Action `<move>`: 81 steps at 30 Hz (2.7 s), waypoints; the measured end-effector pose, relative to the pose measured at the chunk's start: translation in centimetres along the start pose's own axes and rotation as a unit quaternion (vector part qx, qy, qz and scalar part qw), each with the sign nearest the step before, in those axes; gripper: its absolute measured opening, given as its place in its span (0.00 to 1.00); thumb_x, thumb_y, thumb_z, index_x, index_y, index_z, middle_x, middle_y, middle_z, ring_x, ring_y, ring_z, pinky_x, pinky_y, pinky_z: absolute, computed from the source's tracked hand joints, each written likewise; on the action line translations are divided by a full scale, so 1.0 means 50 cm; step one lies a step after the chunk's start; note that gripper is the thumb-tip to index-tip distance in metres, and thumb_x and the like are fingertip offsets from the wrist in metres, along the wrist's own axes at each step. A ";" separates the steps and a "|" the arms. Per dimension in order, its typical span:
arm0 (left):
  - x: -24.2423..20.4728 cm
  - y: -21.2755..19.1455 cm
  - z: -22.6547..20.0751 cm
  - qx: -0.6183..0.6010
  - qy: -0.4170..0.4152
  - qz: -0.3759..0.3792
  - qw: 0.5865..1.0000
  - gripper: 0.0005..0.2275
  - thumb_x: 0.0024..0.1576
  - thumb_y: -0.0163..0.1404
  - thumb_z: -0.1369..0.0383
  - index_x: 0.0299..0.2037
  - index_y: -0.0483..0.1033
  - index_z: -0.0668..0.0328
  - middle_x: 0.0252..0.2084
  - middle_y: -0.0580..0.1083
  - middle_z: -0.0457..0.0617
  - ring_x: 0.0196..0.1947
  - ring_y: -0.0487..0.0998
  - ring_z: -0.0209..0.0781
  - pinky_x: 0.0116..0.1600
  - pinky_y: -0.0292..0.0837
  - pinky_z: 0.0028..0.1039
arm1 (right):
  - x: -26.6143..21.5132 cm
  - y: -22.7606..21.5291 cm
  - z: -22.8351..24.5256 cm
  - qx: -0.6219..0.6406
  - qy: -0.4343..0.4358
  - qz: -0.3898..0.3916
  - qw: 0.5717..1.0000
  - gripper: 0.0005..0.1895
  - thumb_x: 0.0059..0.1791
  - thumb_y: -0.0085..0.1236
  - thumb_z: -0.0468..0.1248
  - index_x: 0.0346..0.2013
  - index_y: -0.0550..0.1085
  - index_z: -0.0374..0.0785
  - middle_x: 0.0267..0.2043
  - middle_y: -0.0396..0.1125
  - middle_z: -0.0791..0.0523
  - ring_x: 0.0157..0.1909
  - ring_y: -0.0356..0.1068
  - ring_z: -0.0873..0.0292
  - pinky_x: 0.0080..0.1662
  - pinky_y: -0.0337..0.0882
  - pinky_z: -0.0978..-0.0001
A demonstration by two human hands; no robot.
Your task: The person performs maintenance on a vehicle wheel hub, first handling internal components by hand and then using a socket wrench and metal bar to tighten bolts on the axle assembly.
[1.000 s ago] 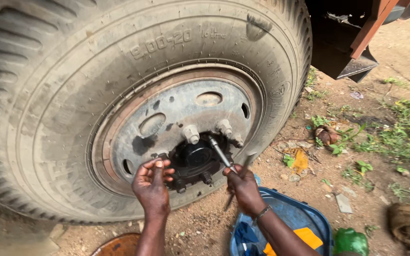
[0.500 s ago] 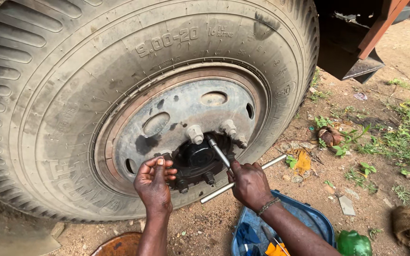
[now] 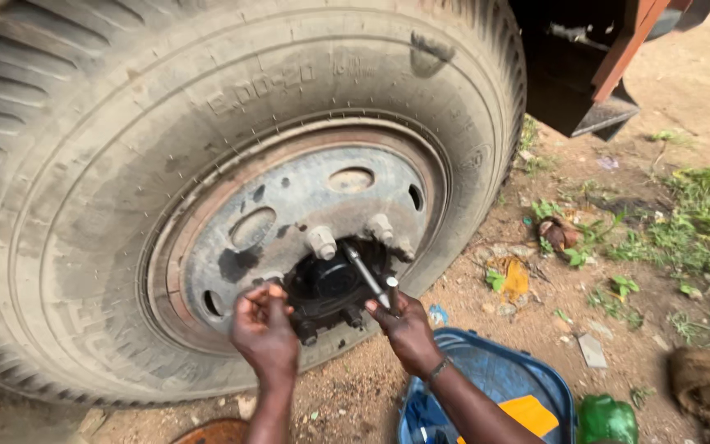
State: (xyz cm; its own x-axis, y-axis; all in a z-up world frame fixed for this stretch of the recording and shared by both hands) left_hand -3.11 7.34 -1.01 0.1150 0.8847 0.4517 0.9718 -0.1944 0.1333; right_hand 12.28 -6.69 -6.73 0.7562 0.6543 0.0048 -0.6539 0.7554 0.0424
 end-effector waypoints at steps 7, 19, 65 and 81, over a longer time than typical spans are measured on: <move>-0.127 0.067 0.022 -0.042 -0.004 0.184 0.982 0.15 0.58 0.54 0.73 0.54 0.71 0.63 0.50 0.76 0.57 0.45 0.79 0.43 0.49 0.80 0.32 | -0.029 -0.024 0.060 -0.374 -0.158 -0.031 0.913 0.04 0.48 0.59 0.35 0.34 0.73 0.38 0.21 0.71 0.54 0.21 0.71 0.57 0.26 0.72 0.59; -0.162 0.127 0.066 -0.140 -0.165 0.326 0.920 0.28 0.52 0.48 0.79 0.67 0.64 0.64 0.61 0.74 0.61 0.59 0.77 0.50 0.63 0.73 0.38 | 0.002 -0.038 0.112 -0.577 -0.259 0.009 0.775 0.03 0.46 0.56 0.29 0.34 0.73 0.38 0.19 0.68 0.53 0.20 0.69 0.53 0.34 0.73 0.54; -0.187 0.167 0.043 -0.410 -0.331 0.303 0.794 0.42 0.53 0.53 0.63 0.77 0.42 0.56 0.76 0.56 0.47 0.71 0.60 0.43 0.76 0.53 0.38 | -0.035 -0.017 0.167 -0.592 -0.245 0.058 0.765 0.12 0.45 0.57 0.41 0.34 0.73 0.34 0.15 0.65 0.54 0.19 0.69 0.51 0.37 0.68 0.51; -0.130 0.177 0.018 -0.091 -0.248 0.346 0.900 0.41 0.59 0.46 0.81 0.79 0.34 0.45 0.65 0.65 0.59 0.57 0.70 0.45 0.60 0.70 0.29 | -0.014 -0.024 0.102 -0.335 -0.203 0.011 0.920 0.22 0.34 0.72 0.42 0.36 0.73 0.38 0.21 0.71 0.50 0.23 0.74 0.53 0.29 0.74 0.55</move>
State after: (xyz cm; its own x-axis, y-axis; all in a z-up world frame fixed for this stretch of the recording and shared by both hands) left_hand 4.94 0.27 -3.56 0.8011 0.5974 0.0381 0.5883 -0.7975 0.1340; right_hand 12.67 -8.24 -1.67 0.6007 0.7052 0.3766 -0.4348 0.6835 -0.5863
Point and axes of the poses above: each hand's wrist, its own x-axis towards the middle knuckle, its own y-axis out of the palm, z = x × y, the point moved 1 cm from there along x, towards the middle knuckle
